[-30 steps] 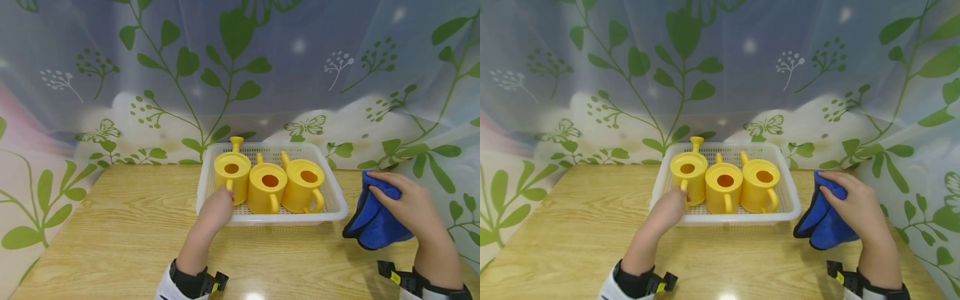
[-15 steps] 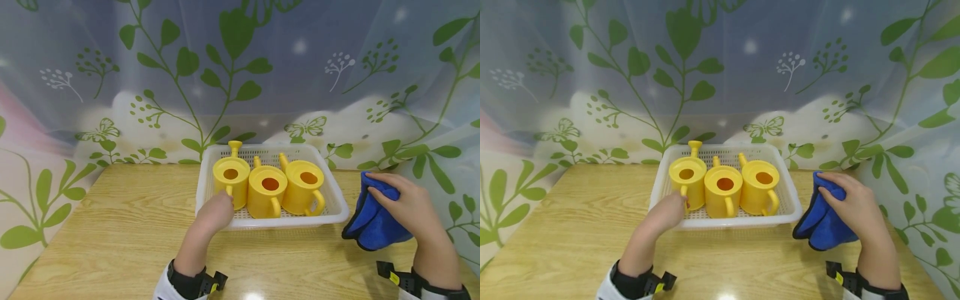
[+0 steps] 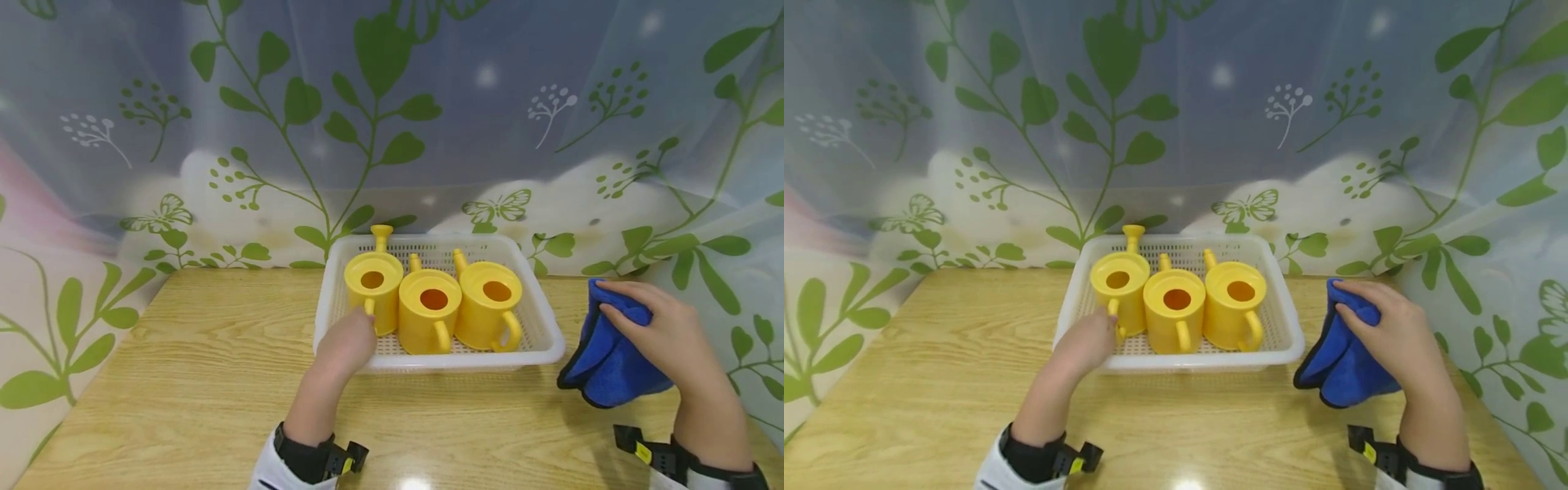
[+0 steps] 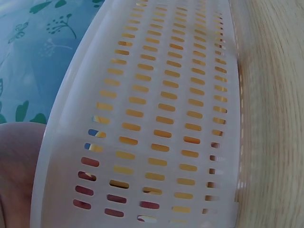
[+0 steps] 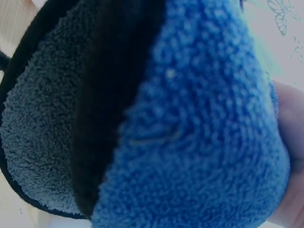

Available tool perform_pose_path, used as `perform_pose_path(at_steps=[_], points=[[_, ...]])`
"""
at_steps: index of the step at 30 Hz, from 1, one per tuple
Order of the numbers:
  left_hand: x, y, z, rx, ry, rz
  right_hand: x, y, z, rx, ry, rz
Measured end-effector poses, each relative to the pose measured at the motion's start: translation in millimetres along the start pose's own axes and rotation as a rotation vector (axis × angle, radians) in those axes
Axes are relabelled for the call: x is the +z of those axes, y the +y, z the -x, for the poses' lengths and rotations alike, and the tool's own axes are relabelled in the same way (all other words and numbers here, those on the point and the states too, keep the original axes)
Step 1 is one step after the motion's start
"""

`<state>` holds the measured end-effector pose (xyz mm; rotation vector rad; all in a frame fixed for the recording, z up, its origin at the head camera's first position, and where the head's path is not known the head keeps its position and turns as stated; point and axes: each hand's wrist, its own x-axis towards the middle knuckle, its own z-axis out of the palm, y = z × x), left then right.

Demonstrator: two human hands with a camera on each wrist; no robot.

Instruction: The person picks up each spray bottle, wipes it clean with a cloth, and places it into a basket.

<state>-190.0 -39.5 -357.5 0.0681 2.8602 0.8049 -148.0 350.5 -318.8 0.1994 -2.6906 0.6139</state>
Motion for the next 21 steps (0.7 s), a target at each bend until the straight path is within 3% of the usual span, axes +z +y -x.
perform_pose_path(at_steps=[6,11,17,21], points=[[-5.3,-0.5,3.4,0.016,0.053,0.011,-3.5,0.7,-2.8,0.005,-0.001,0.012],[-20.1,-0.1,14.2,0.003,0.117,0.010,-10.0,11.3,-19.4,0.004,-0.037,0.062],[-33.3,-12.9,17.9,0.047,0.261,0.053,-13.8,31.9,-52.1,0.040,-0.226,0.139],[-35.6,-27.6,12.8,0.092,0.362,0.128,0.6,46.2,-71.2,0.022,-0.362,0.178]])
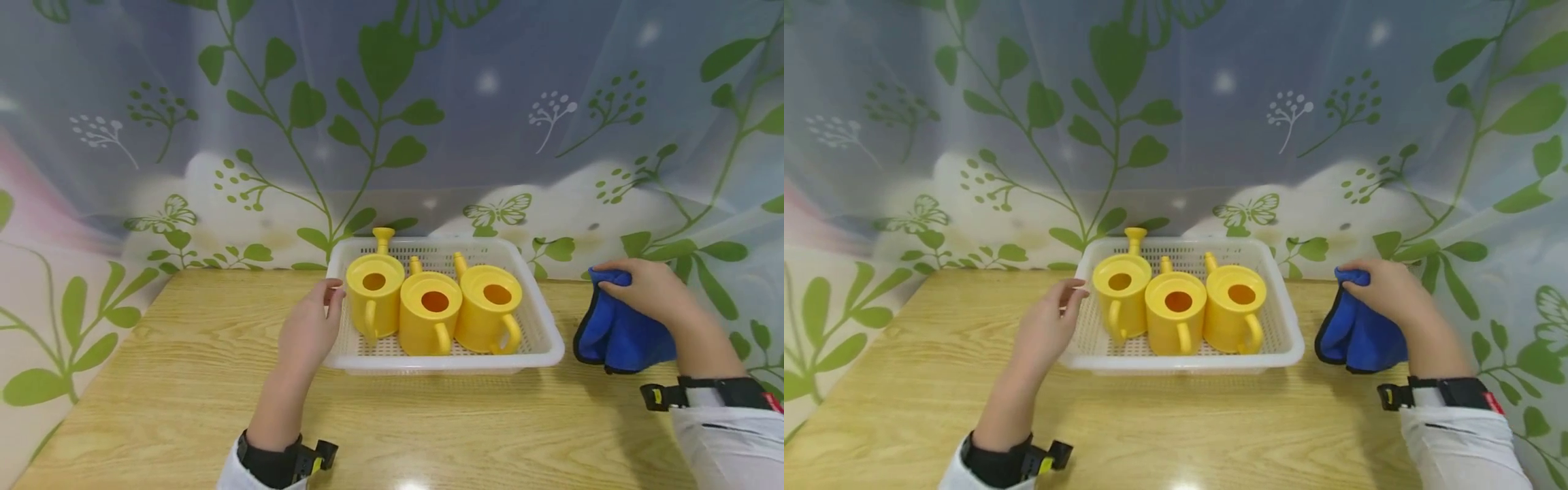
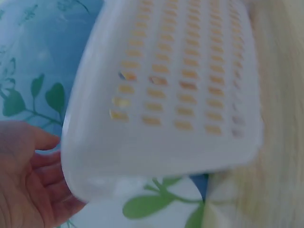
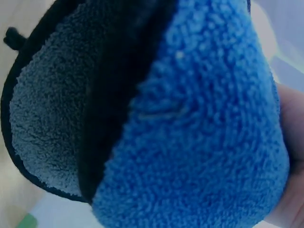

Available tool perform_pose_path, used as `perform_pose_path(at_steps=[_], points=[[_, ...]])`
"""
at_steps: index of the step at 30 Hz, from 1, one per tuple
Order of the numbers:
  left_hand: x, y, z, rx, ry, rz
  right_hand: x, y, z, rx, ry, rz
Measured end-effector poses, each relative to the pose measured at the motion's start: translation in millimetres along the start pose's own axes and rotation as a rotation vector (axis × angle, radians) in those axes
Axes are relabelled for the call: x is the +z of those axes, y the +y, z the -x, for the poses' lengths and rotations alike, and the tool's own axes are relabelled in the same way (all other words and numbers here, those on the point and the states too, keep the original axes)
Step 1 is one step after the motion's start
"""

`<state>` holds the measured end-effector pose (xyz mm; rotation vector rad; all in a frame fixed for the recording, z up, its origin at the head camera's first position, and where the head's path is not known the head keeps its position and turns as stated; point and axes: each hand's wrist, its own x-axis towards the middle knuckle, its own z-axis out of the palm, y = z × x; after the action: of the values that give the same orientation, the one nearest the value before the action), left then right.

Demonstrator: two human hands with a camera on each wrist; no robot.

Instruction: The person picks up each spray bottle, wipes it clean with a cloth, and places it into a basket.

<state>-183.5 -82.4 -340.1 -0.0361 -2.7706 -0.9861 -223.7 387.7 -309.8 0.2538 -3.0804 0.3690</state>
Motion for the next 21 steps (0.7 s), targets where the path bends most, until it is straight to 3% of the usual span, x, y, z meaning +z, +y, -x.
perform_pose_path(at_steps=[4,8,16,21], points=[[-4.5,-16.8,-2.1,0.003,0.026,0.018,23.9,9.3,-17.5,-0.053,-0.078,0.007],[-15.0,-30.2,-1.1,0.003,0.025,0.001,41.3,17.4,-22.6,-0.039,-0.095,-0.036],[-28.2,-45.8,2.1,0.011,0.039,-0.004,40.3,22.2,-15.3,0.084,0.028,-0.078],[-32.3,-51.0,3.1,0.044,0.060,-0.022,33.4,17.7,5.1,0.129,0.142,-0.140]])
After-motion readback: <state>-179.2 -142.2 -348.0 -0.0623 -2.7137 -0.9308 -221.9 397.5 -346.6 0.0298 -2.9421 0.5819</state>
